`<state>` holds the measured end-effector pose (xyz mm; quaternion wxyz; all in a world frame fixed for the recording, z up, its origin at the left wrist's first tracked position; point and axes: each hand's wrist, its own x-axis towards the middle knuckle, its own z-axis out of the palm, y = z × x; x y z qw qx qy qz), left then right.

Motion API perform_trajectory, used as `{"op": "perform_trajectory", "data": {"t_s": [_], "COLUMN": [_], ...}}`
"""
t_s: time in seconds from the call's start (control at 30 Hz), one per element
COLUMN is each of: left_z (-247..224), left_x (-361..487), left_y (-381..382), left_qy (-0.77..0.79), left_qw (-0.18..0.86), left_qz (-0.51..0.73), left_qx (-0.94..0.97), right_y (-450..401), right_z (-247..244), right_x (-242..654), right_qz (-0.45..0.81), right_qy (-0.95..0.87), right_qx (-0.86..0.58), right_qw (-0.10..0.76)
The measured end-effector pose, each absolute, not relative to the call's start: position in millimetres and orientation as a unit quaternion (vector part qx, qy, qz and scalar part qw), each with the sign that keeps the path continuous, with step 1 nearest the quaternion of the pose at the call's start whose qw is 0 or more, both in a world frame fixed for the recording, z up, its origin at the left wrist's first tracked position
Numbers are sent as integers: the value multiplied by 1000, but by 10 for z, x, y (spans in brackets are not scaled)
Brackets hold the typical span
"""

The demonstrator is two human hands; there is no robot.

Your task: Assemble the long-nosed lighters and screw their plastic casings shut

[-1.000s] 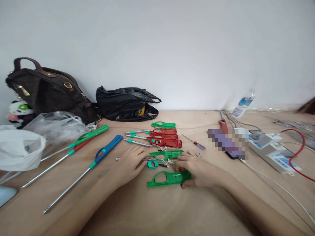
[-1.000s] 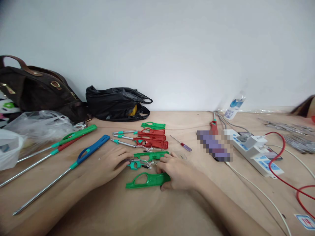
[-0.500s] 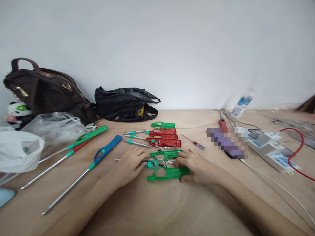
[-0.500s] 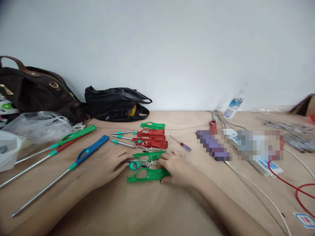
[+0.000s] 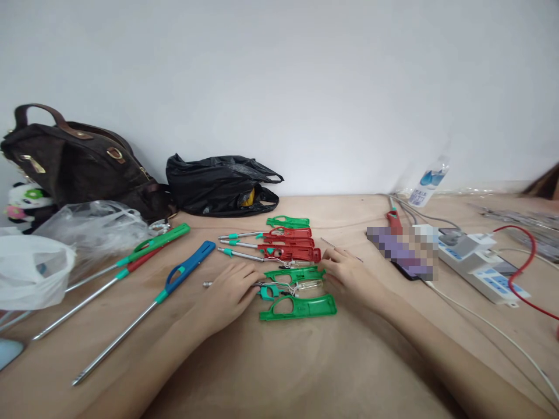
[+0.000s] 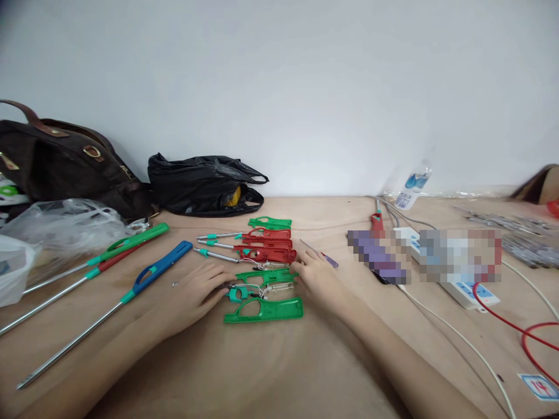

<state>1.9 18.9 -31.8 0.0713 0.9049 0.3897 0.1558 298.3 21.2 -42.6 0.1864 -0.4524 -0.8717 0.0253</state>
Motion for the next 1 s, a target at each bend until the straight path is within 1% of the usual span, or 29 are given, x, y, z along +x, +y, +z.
{"op": "perform_trajectory", "data": {"t_s": [0.2, 0.3, 0.4, 0.53, 0.6, 0.67, 0.77, 0.87, 0.93, 1.0], "left_z": [-351, -407, -434, -290, -161, -56, -30, -129, -186, -194], "left_x": [36, 27, 15, -5, -24, -46, -68, -71, -66, -55], "left_y": [195, 208, 213, 191, 169, 141, 93, 54, 43, 46], "left_qy": [376, 378, 387, 415, 417, 404, 381, 365, 355, 345], "left_qw": [99, 105, 99, 66, 58, 64, 81, 74, 54, 39], "left_qz": [180, 190, 192, 218, 219, 222, 261, 337, 373, 378], "left_qx": [904, 900, 897, 881, 880, 885, 883, 865, 856, 858], "right_y": [288, 290, 267, 176, 109, 41, -49, -122, -162, -187], "right_z": [-529, -548, -516, -320, -180, -52, 71, 110, 103, 74], "right_x": [2969, 2956, 2963, 3002, 3023, 3036, 3035, 3009, 2983, 2959], "right_qz": [-32, -39, -32, 30, 81, 137, 224, 305, 335, 335], "right_qy": [-892, -889, -877, -858, -852, -847, -860, -871, -874, -880], "right_qx": [-401, -413, -435, -457, -453, -451, -411, -365, -345, -334], "right_qw": [208, 194, 203, 233, 250, 247, 204, 124, 71, 42]}}
